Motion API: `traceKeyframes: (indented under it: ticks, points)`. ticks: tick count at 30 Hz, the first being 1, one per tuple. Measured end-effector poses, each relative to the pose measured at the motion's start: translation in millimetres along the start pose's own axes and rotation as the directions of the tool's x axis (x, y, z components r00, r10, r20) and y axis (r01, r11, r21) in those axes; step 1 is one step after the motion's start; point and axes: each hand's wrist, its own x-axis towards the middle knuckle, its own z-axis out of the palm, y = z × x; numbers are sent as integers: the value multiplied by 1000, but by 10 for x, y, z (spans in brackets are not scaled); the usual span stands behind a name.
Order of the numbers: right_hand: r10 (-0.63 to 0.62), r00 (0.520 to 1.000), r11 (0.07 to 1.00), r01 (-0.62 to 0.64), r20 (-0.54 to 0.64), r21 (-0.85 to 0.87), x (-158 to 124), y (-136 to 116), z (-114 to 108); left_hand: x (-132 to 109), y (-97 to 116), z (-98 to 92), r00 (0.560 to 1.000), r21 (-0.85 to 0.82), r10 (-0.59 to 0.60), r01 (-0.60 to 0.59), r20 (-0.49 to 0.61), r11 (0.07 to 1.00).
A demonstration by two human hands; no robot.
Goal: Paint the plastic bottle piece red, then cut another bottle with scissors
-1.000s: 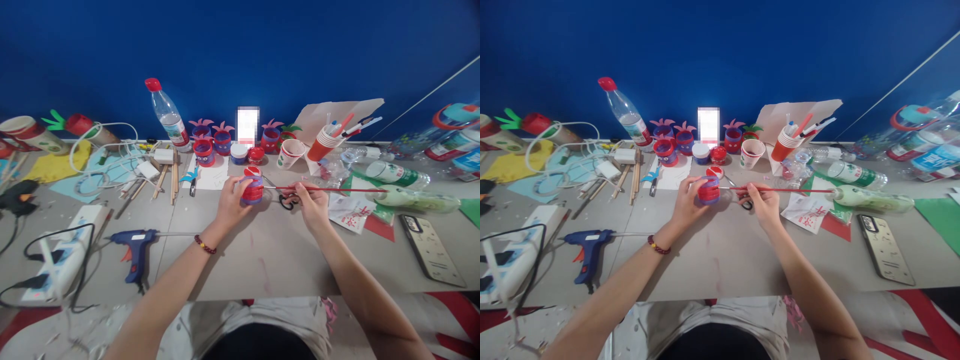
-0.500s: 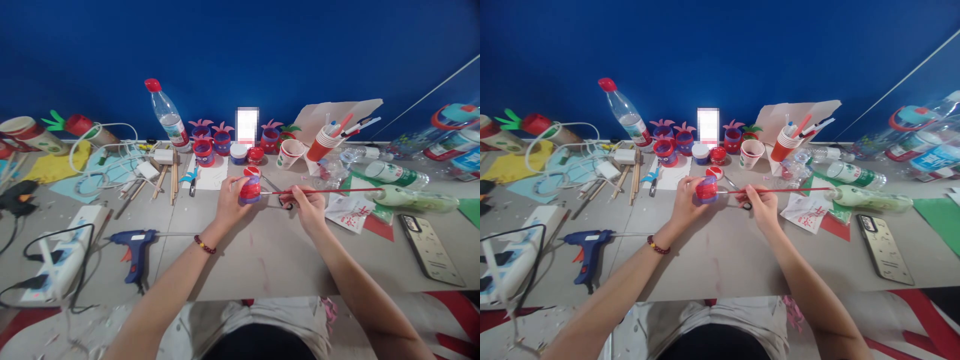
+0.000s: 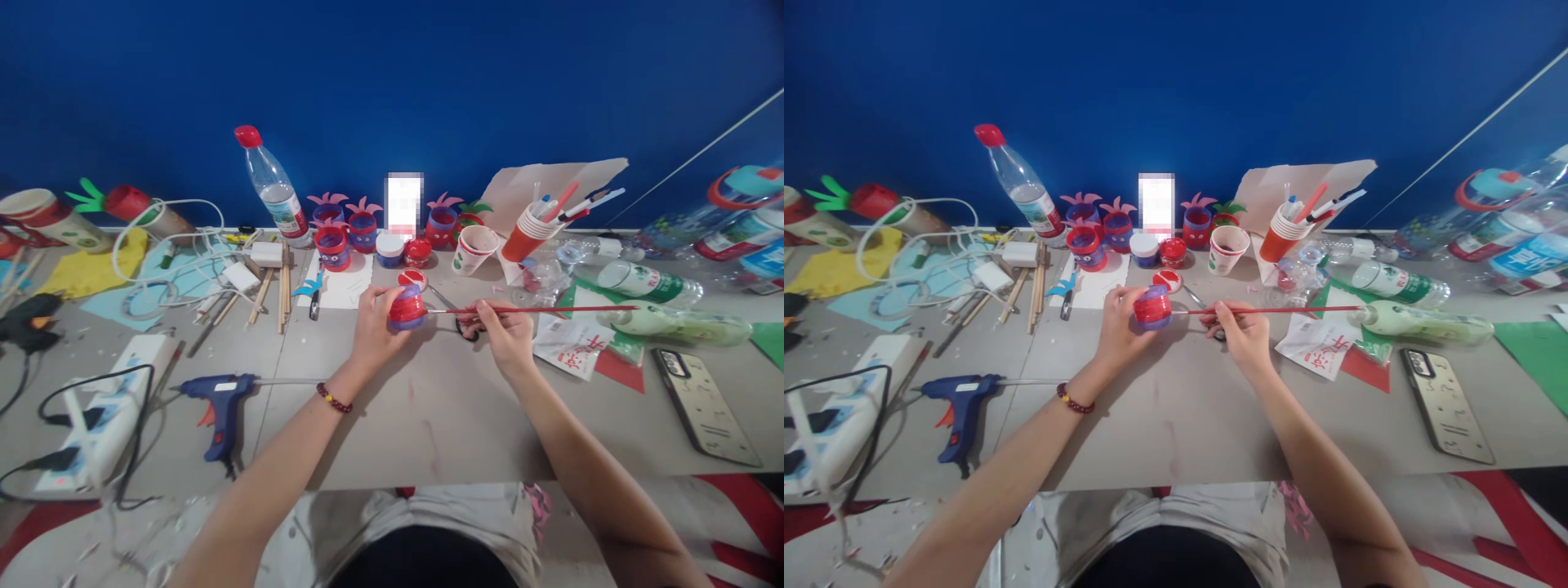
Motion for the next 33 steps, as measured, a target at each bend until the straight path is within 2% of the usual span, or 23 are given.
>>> traceKeyframes:
  ticks: [3,7,10,13,18,25,33]
  points:
    - [-21,999,1000,21,-26,-2,31,14,-35,1,-9,-2,1000,-6,0,0,4,1000]
    - [-46,997,996,51,-70,76,42,80,-74,-4,-2,-21,1000,2,19,-19,1,1000]
    - [-25,999,993,28,-29,114,6,106,-59,-10,9,-32,1000,28,25,-26,15,999]
    - [-20,999,997,18,27,70,-55,77,-8,-15,14,-27,999,60,38,-40,30,997]
    - [-42,997,999,42,67,10,-118,6,60,-22,6,-10,995,94,78,-83,56,992]
    - [-84,991,995,89,105,-49,-118,20,48,-20,5,-30,994,118,56,-67,97,991]
    - [-106,992,992,110,68,-64,-77,-3,17,-28,-7,-6,998,96,67,-68,11,993]
